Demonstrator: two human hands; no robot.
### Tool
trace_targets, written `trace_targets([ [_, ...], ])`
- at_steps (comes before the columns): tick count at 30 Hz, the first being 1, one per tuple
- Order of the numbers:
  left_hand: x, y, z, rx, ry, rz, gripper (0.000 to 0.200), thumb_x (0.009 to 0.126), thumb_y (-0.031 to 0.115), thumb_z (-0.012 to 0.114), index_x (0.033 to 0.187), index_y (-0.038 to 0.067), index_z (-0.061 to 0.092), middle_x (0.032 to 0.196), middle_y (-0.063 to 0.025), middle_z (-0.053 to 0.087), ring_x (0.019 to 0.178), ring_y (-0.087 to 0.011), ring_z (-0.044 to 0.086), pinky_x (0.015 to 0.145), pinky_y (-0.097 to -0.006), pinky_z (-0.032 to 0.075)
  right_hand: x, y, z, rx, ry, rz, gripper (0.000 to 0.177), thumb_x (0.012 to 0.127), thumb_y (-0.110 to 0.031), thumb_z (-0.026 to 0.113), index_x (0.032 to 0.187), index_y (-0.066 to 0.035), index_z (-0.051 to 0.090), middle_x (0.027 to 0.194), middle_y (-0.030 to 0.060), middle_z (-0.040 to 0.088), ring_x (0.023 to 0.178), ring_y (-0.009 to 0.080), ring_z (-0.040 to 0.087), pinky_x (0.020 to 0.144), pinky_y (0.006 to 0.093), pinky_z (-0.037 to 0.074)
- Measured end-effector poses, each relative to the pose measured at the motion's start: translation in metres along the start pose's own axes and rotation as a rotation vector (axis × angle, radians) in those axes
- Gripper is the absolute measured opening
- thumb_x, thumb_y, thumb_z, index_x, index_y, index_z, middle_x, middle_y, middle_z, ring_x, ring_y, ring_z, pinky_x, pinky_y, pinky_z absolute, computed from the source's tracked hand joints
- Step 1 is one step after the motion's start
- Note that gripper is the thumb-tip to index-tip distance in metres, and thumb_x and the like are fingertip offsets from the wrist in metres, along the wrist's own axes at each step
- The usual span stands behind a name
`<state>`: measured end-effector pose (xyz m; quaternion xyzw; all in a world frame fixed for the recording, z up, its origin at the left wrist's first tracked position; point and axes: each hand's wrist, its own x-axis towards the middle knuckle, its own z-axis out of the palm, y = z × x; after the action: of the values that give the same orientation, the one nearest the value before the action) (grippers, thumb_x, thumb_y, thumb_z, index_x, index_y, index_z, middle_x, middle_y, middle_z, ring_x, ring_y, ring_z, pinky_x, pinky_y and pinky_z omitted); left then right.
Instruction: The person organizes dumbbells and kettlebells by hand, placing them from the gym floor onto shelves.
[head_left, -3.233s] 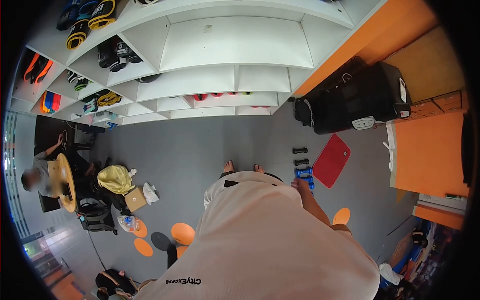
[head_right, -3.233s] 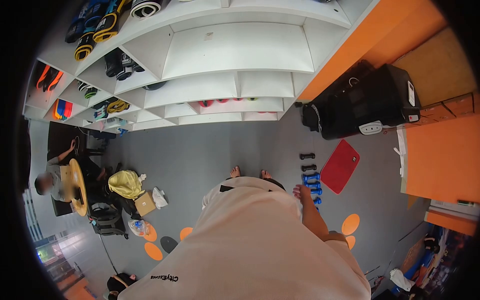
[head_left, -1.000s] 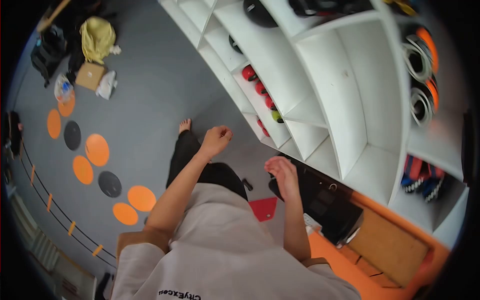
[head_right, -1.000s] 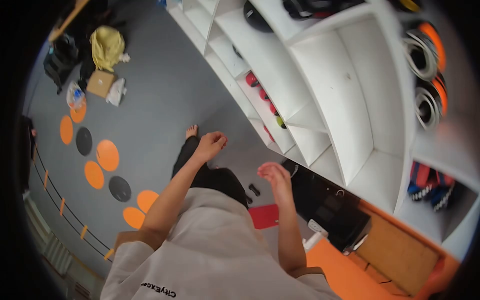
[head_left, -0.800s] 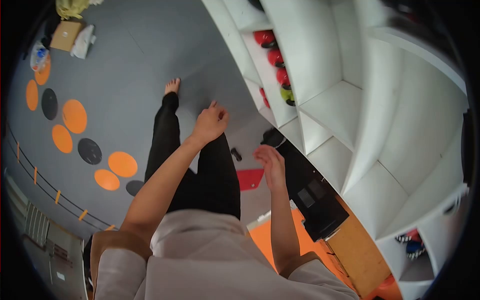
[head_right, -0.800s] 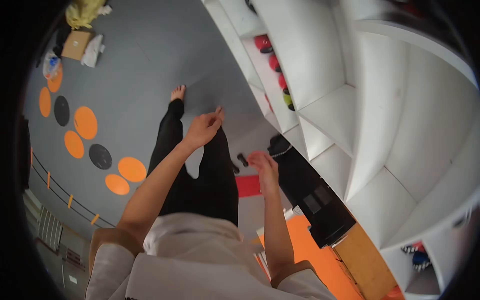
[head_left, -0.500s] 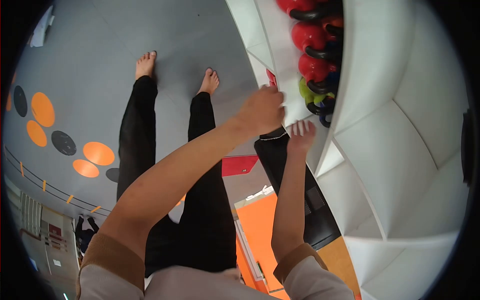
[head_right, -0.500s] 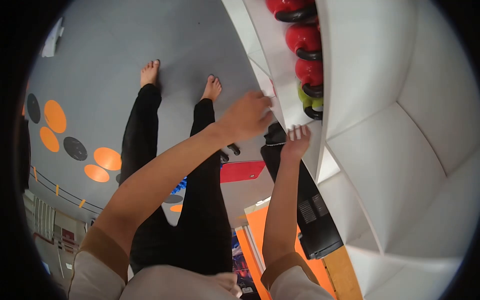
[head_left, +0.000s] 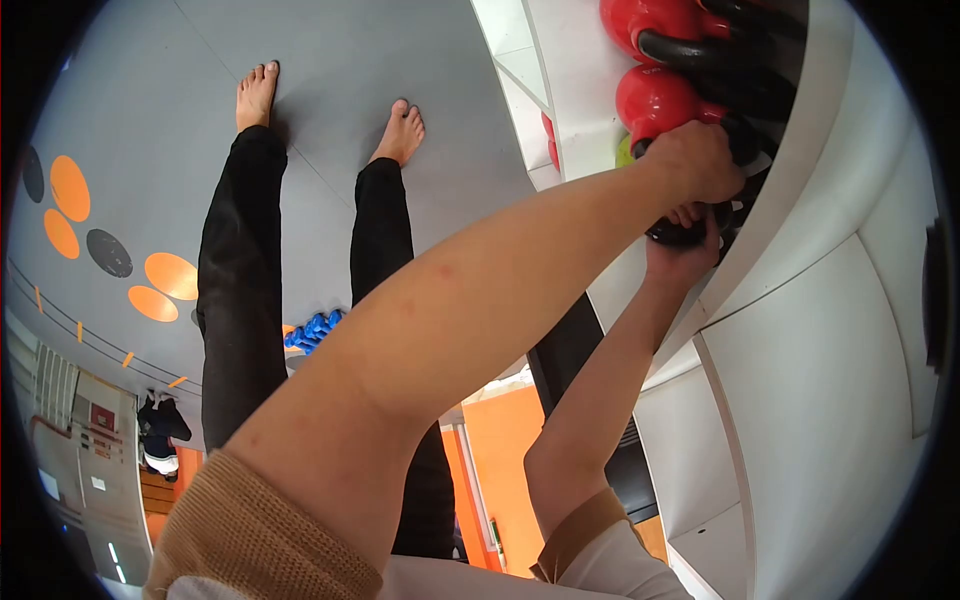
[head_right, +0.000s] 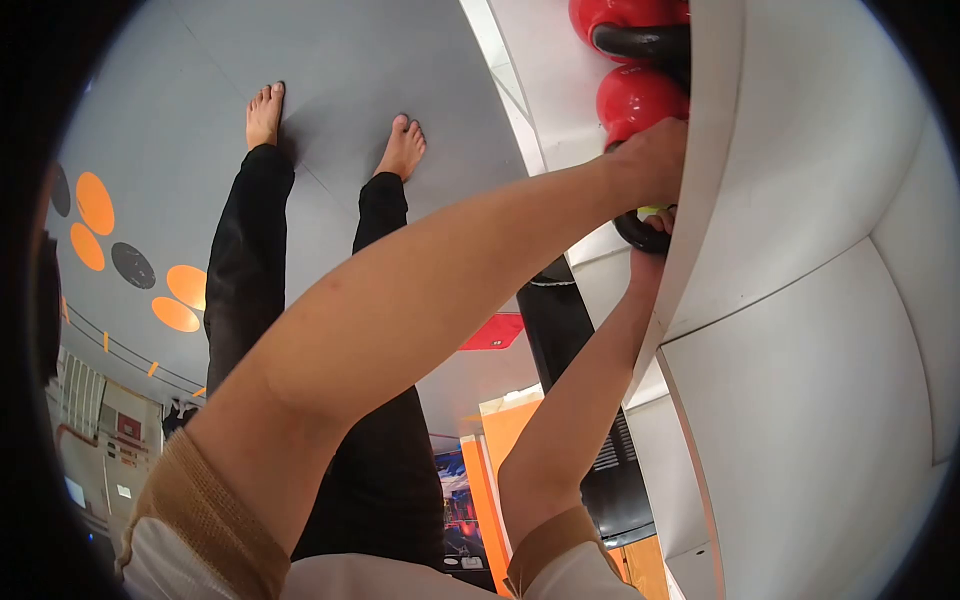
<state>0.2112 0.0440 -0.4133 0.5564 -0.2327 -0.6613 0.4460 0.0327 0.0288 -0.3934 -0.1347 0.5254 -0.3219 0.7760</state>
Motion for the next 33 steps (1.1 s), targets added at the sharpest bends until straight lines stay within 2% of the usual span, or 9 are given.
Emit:
trace_targets([
  [6,-0.059,-0.032,-0.029,0.182,0.092,-0.126,0.033,0.063,0.025,0.060,0.081,-0.001,0.069,0.077,-0.0196,0.067,0.080,-0.0330,0.067,0.074,-0.0395,0.053,-0.021,0.034,0.014,-0.094,0.085,-0.095,0.015,0.080,-0.020,0.050,0.071,-0.010,0.045,0.065,0.0003,0.038,0.062,0.0128,0.038,0.062,0.0276,0.034],
  [9,-0.092,-0.053,-0.057,0.297,0.204,0.018,0.023,0.059,0.020,0.061,0.067,-0.001,0.065,0.067,-0.0220,0.061,0.072,-0.0379,0.062,0.066,-0.0434,0.050,-0.034,0.086,0.030,-0.341,0.516,-0.256,0.017,0.076,-0.018,0.050,0.063,-0.010,0.043,0.059,0.0013,0.038,0.057,0.0141,0.038,0.059,0.0284,0.034],
  [11,-0.125,-0.065,-0.076,0.356,0.187,0.023,0.019,0.057,0.017,0.060,0.065,-0.001,0.062,0.062,-0.0209,0.058,0.067,-0.0391,0.060,0.063,-0.0448,0.049,-0.055,0.115,0.035,-0.442,0.570,-0.261,0.013,0.075,-0.011,0.052,0.065,-0.005,0.045,0.055,0.0053,0.040,0.051,0.0179,0.040,0.053,0.0324,0.038],
  [19,-0.302,-0.093,-0.174,0.378,0.510,-0.479,0.020,0.063,0.012,0.063,0.080,0.001,0.066,0.064,-0.0203,0.060,0.066,-0.0369,0.062,0.063,-0.0425,0.050,-0.144,0.176,0.056,-0.579,0.281,0.120,0.004,0.075,0.001,0.054,0.077,0.001,0.051,0.051,0.0040,0.043,0.040,0.0130,0.040,0.041,0.0280,0.034],
  [23,-0.414,-0.111,-0.217,0.452,0.728,-0.550,0.018,0.064,0.012,0.063,0.076,-0.001,0.064,0.058,-0.0201,0.057,0.058,-0.0342,0.062,0.060,-0.0408,0.048,-0.196,0.182,0.077,-1.132,0.124,0.225,0.015,0.076,-0.007,0.068,0.068,-0.002,0.057,0.054,-0.0012,0.051,0.044,0.0080,0.046,0.043,0.0253,0.035],
  [27,-0.534,-0.107,-0.266,0.465,0.767,-0.753,0.018,0.064,0.012,0.065,0.076,-0.002,0.062,0.061,-0.0184,0.059,0.061,-0.0287,0.064,0.058,-0.0409,0.047,-0.276,0.153,0.090,-1.262,0.043,0.294,0.017,0.075,-0.011,0.067,0.065,-0.002,0.057,0.053,0.0013,0.053,0.044,0.0111,0.049,0.045,0.0265,0.038],
  [30,-0.625,-0.141,-0.299,0.496,0.743,-0.612,0.023,0.065,0.019,0.069,0.077,-0.001,0.065,0.069,-0.0204,0.064,0.072,-0.0333,0.066,0.064,-0.0442,0.049,-0.304,0.144,0.125,-1.133,0.059,0.395,0.016,0.074,-0.011,0.064,0.065,-0.002,0.056,0.053,0.0049,0.053,0.044,0.0146,0.051,0.045,0.0287,0.041],
  [32,-0.672,-0.178,-0.339,0.458,0.635,-0.724,0.030,0.069,0.026,0.069,0.087,0.003,0.068,0.076,-0.0181,0.068,0.076,-0.0323,0.067,0.068,-0.0440,0.050,-0.349,0.151,0.121,-0.866,0.158,0.460,0.014,0.073,-0.012,0.061,0.066,-0.003,0.054,0.053,0.0081,0.053,0.045,0.0181,0.053,0.046,0.0315,0.043],
  [33,-0.668,-0.124,-0.349,0.712,0.329,-1.076,0.037,0.073,0.030,0.068,0.103,0.007,0.066,0.084,-0.0168,0.069,0.080,-0.0300,0.067,0.067,-0.0419,0.051,-0.358,0.161,0.117,-0.682,0.184,0.406,0.015,0.073,-0.014,0.060,0.065,-0.004,0.053,0.053,0.0092,0.053,0.046,0.0196,0.053,0.048,0.0328,0.045],
])
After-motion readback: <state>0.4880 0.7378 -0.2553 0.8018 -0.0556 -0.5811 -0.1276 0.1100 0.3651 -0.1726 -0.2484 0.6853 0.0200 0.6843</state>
